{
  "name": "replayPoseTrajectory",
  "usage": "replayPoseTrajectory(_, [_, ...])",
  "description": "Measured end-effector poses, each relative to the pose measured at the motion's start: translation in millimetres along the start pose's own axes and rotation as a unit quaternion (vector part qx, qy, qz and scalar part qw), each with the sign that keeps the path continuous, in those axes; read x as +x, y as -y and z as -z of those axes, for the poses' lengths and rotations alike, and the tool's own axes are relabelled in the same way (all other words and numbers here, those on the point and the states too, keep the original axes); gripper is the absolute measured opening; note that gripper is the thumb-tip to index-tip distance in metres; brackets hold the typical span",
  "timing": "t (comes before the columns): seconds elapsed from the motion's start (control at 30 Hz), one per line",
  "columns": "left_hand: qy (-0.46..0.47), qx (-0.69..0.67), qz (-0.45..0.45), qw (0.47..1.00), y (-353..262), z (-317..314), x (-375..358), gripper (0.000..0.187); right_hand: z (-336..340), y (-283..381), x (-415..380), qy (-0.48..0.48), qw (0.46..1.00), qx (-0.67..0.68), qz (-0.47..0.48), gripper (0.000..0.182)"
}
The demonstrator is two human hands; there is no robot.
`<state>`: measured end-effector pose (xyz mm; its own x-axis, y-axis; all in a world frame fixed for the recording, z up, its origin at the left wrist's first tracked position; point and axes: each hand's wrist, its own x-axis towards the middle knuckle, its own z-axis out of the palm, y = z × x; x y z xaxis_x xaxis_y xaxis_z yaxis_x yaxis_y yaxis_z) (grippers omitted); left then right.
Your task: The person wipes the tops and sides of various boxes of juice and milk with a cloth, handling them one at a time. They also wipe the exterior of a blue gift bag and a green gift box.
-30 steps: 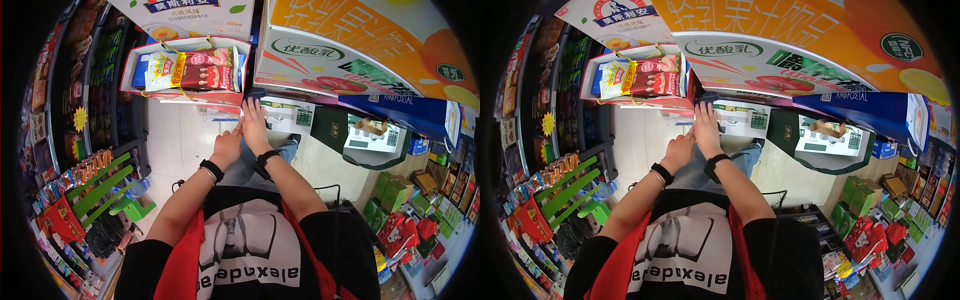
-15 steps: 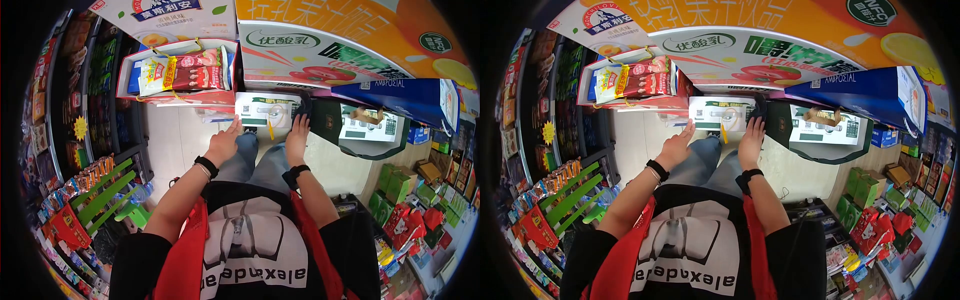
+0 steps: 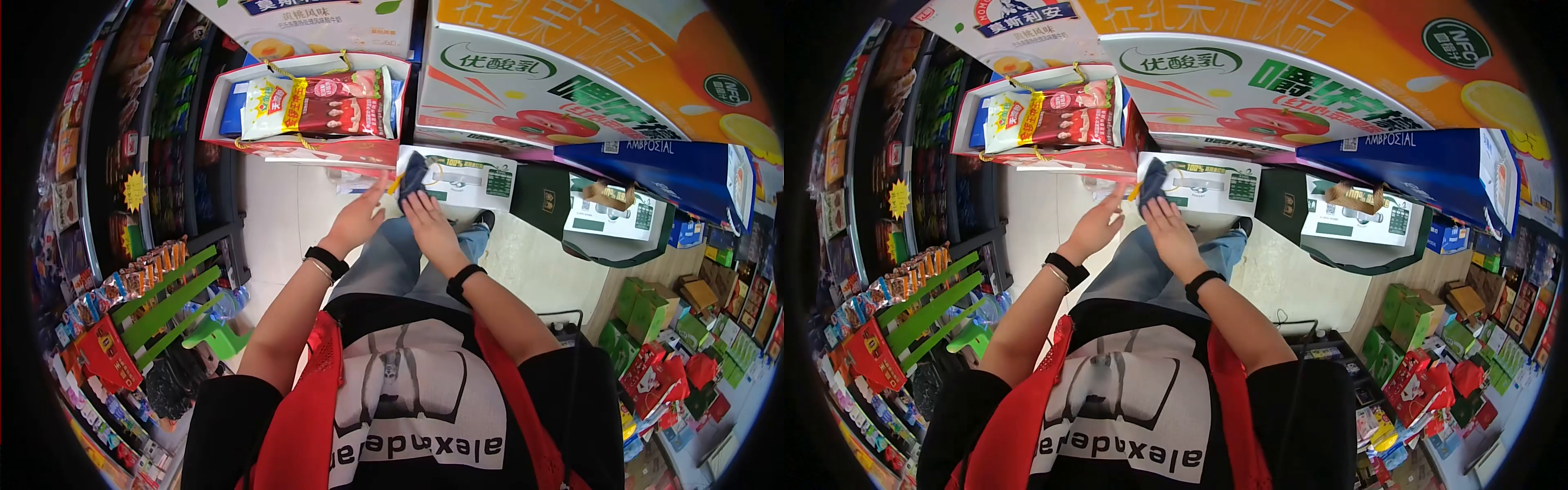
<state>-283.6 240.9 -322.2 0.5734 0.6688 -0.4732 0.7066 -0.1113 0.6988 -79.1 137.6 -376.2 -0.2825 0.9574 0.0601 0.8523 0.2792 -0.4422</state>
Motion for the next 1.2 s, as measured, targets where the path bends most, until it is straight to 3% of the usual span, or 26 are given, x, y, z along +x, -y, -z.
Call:
replayPoseTrajectory(0.07, [-0.087, -0.03, 0.026, 0.995, 1, 5, -5, 0.088, 4, 7, 23, 0.005, 0.999, 0.029, 0.039, 0.049])
replayPoseTrajectory(0.17, [-0.11, -0.057, 0.065, 0.99, 4, 12, -15, 0.087, 1, 7, 51, 0.022, 0.996, 0.028, 0.082, 0.049])
replayPoseTrajectory(0.3, [-0.116, -0.067, 0.063, 0.989, 4, 12, -27, 0.088, 4, -1, 66, 0.054, 0.996, 0.01, 0.073, 0.044])
replayPoseTrajectory(0.5, [-0.1, -0.071, 0.083, 0.989, 11, 1, -34, 0.088, 22, -18, 35, 0.058, 0.996, -0.01, 0.064, 0.051])
replayPoseTrajectory(0.67, [-0.077, -0.068, 0.072, 0.992, 12, -7, -30, 0.085, 40, -59, -10, 0.076, 0.989, -0.091, -0.09, 0.054])
replayPoseTrajectory(0.8, [-0.062, -0.057, 0.072, 0.994, 4, -11, -20, 0.083, 51, -60, -35, 0.065, 0.989, -0.072, -0.11, 0.058])
replayPoseTrajectory(0.83, [-0.077, -0.018, 0.034, 0.996, 3, -13, -16, 0.083, 48, -57, -39, 0.064, 0.989, -0.072, -0.111, 0.058])
replayPoseTrajectory(0.9, [-0.092, 0.019, -0.005, 0.996, -5, -12, -10, 0.082, 46, -51, -47, 0.059, 0.971, -0.017, -0.231, 0.057])
replayPoseTrajectory(0.97, [-0.092, 0.021, -0.026, 0.995, -12, -12, -4, 0.077, 52, -53, -55, 0.031, 0.975, -0.044, -0.217, 0.052])
replayPoseTrajectory(1.03, [-0.085, 0.029, -0.039, 0.995, -17, -16, 3, 0.074, 59, -57, -59, 0.043, 0.96, -0.003, -0.275, 0.046])
replayPoseTrajectory(1.1, [-0.079, 0.038, -0.051, 0.995, -22, -19, 11, 0.071, 64, -62, -62, 0.041, 0.972, -0.054, -0.224, 0.04])
replayPoseTrajectory(1.17, [-0.07, 0.05, -0.09, 0.992, -26, -23, 18, 0.067, 81, -58, -66, 0.035, 0.936, 0.073, -0.343, 0.032])
replayPoseTrajectory(1.2, [-0.07, 0.05, -0.09, 0.992, -28, -26, 19, 0.067, 93, -55, -61, 0.036, 0.936, 0.073, -0.343, 0.032])
